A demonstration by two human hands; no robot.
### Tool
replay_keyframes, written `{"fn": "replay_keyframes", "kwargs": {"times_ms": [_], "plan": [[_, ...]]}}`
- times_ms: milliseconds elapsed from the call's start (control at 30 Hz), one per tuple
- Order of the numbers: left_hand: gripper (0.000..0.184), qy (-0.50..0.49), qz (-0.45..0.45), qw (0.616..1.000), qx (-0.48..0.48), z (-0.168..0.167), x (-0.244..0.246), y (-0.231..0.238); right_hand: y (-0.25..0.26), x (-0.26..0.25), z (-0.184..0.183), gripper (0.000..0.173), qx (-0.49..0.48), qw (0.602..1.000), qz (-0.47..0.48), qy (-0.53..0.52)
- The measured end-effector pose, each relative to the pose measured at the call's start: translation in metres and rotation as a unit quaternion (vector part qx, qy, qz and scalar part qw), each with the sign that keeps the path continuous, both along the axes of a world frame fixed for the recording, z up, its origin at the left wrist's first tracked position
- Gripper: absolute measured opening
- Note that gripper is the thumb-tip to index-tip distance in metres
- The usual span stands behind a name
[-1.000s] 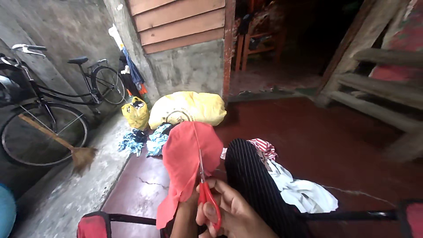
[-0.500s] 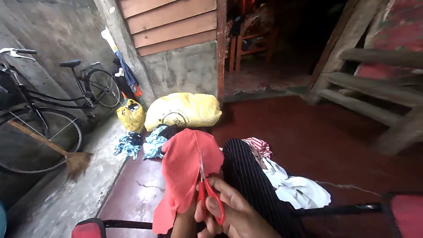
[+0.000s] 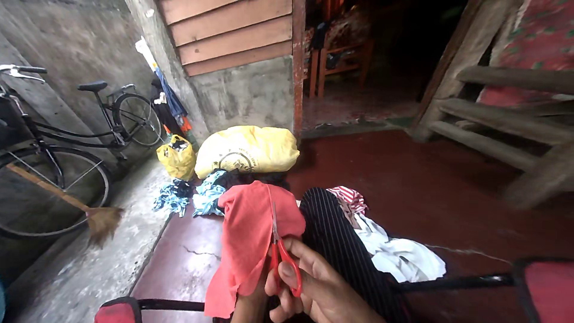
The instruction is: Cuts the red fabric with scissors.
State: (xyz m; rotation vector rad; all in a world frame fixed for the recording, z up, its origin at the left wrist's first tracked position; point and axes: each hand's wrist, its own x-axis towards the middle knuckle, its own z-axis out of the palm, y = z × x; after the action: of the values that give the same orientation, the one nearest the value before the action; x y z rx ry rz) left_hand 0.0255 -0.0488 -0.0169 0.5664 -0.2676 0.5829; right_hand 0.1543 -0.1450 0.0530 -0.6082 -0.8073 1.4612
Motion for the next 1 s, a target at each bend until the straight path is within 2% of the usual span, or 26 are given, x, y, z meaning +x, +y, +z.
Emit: {"fn": "replay_keyframes", "kwargs": {"times_ms": [33,167,233,367,433,567,633,700,733,767,867,900,1000], "plan": [[0.019,-0.012,-0.003,1.0,0.009,0.001,0.0,0.0,0.0,0.0,0.0,0.032,-0.003,1.0,-0.001,0.002],[0.022,0.054,0.157,0.984,0.067,0.009,0.001,-0.01,-0.001,-0.001,0.0,0.029,-0.009,1.0,-0.012,-0.013],[0.027,0.134,0.239,0.958,0.081,0.013,0.001,-0.015,0.0,-0.002,-0.001,0.029,-0.004,0.999,-0.018,-0.028],[0.037,0.255,0.327,0.908,0.052,0.034,0.011,-0.016,-0.002,-0.007,0.002,0.031,-0.008,0.999,-0.019,-0.031],[0.037,0.308,0.346,0.886,0.029,0.043,0.014,-0.02,-0.002,-0.011,0.003,0.032,-0.007,0.998,-0.015,-0.054],[0.033,0.389,0.335,0.854,0.086,0.062,0.005,-0.02,-0.003,-0.017,-0.002,0.036,-0.017,0.995,-0.009,-0.095],[0.032,0.433,0.363,0.813,0.141,0.062,0.003,-0.011,-0.004,-0.021,-0.004,0.036,-0.027,0.992,-0.005,-0.121],[0.029,0.497,0.398,0.744,0.202,0.067,0.003,-0.005,-0.004,-0.025,-0.006,0.035,-0.037,0.99,-0.003,-0.14],[0.028,0.506,0.41,0.726,0.219,0.066,0.003,-0.005,-0.003,-0.026,-0.008,0.035,-0.037,0.989,-0.005,-0.144],[0.027,0.496,0.418,0.732,0.21,0.065,0.005,-0.006,-0.002,-0.026,-0.01,0.036,-0.033,0.988,-0.008,-0.149],[0.034,0.456,0.383,0.795,0.12,0.068,0.011,-0.015,-0.001,-0.025,-0.011,0.036,-0.03,0.987,-0.012,-0.158],[0.035,0.459,0.37,0.8,0.11,0.072,0.012,-0.016,-0.001,-0.025,-0.011,0.037,-0.03,0.987,-0.013,-0.159],[0.036,0.503,0.336,0.782,0.153,0.076,0.011,-0.011,-0.002,-0.024,-0.011,0.039,-0.037,0.987,-0.019,-0.158]]}}
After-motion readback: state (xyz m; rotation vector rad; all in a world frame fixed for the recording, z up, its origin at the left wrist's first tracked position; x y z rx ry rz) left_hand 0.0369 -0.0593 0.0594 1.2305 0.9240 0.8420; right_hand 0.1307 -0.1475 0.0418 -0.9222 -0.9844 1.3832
